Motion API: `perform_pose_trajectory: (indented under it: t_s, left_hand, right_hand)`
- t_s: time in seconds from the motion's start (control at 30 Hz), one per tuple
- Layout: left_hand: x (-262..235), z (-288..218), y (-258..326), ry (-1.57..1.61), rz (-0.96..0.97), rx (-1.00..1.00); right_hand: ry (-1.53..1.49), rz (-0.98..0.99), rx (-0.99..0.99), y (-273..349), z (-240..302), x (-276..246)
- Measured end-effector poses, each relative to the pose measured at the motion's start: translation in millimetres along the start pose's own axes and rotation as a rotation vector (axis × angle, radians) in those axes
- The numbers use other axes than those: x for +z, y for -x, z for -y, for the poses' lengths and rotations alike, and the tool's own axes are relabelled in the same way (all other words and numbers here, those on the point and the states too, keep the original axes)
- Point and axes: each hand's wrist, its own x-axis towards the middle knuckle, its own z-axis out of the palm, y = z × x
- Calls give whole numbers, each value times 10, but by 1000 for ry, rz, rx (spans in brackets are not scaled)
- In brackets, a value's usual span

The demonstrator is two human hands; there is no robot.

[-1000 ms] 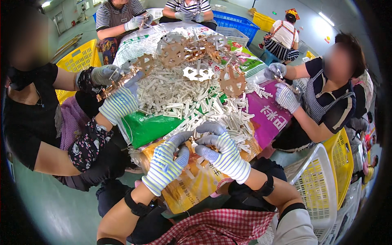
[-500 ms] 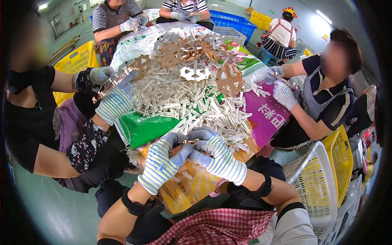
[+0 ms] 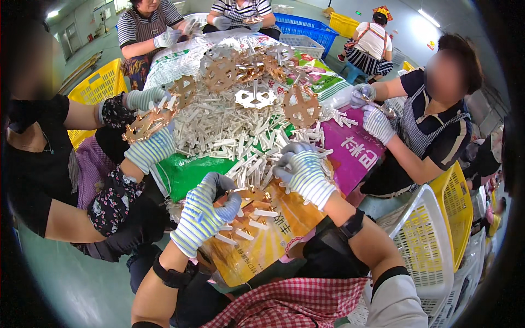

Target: The person sits on the floor and assembles small white plastic sticks into gold-colored circular frames. They pick up sticks from a large pile on a sack and insert them into the slots of the frames, then place the completed units into a white basket.

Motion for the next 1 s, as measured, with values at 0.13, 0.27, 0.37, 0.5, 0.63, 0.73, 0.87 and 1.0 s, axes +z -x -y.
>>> perform_pose_trajectory:
  t_s: [0.13,0.27,0.37,0.5,0.63,0.73,0.87,1.0]
  left_hand:
    - [-23,-60,7,-8,24,10]
    - [-119,-103,25,36,141,-82]
    - [-109,-138,42,54,104,-100]
    - [-96,-6,13,123,-16,95]
    - [-71,43,-8,75,28,64]
    - [-86,68,-19,36,36,74]
    - [-99,115,-21,-25,32,98]
    - [-85,89,4,37,36,69]
  right_hand:
    - [140,136,-283,-151,164,71]
    - [252,215,-345,-133,127,164]
    - [347,198,-331,-106,62,263]
    - [339,240,-291,-107,52,266]
    - [173,209,-227,-92,32,193]
    - [112,148,-258,-79,10,190]
    - [170,239,-256,-79,81,226]
    - [265,304,-267,-90,67,278]
